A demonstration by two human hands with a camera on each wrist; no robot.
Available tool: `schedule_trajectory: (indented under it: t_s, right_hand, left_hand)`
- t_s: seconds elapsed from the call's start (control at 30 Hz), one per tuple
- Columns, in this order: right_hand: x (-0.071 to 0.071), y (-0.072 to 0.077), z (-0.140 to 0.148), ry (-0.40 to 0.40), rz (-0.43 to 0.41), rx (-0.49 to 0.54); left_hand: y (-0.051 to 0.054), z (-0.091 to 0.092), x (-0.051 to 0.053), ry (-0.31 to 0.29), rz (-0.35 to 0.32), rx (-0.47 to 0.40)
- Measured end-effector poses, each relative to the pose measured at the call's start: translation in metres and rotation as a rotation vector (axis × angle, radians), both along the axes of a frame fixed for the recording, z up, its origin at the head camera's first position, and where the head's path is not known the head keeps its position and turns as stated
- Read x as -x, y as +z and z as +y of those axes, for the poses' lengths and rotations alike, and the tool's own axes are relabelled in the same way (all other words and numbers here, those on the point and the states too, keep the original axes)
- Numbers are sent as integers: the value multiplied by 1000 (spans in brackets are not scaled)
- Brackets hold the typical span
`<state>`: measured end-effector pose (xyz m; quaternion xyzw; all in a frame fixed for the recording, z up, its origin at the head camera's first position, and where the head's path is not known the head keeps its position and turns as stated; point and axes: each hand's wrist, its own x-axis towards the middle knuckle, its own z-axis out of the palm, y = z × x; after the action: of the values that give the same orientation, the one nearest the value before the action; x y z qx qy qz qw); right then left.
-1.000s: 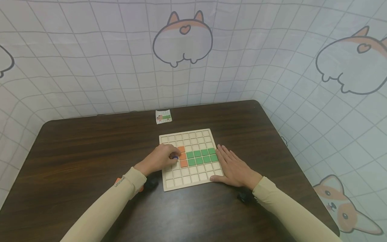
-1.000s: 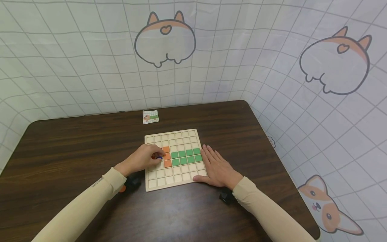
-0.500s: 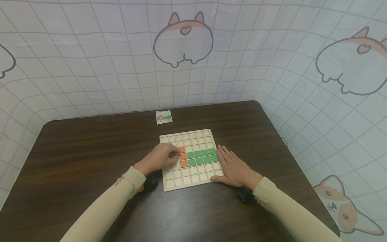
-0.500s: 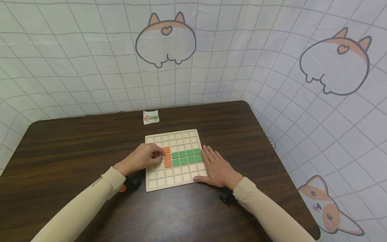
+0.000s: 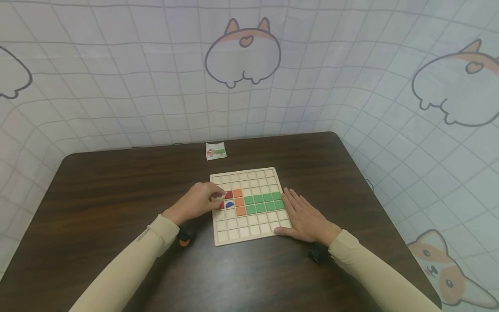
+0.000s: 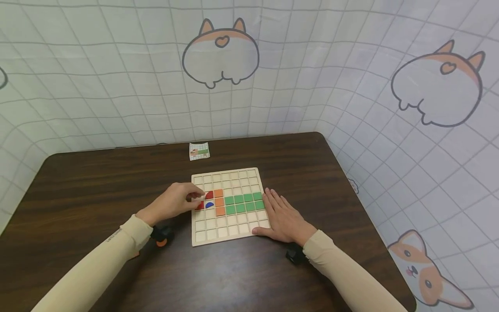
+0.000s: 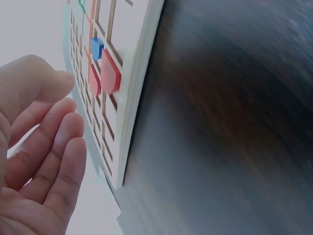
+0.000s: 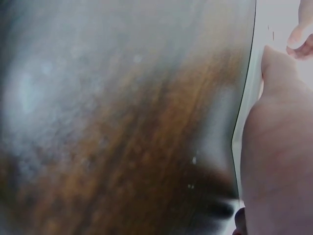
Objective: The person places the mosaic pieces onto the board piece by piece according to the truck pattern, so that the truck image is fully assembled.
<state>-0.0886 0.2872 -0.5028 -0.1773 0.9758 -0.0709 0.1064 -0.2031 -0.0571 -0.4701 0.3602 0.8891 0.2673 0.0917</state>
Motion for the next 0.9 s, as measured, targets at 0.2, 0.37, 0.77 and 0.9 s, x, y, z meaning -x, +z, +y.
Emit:
schedule_trajectory:
  t_s: [0.2, 0.37, 0.77, 0.9]
  right_hand:
    - [0, 1, 0, -1, -1, -9]
    - [1, 2, 0, -2, -9, -7]
    - [1, -1, -1, -7, -10, -10]
    - [1, -2, -1, -11, -8, -7]
  left_hand:
    - [2, -13, -1, 25, -15, 17]
    - [3, -27, -2, 52, -28, 24]
    - [4, -58, -8, 93, -34, 60]
    - [4, -66, -10, 90, -17, 74]
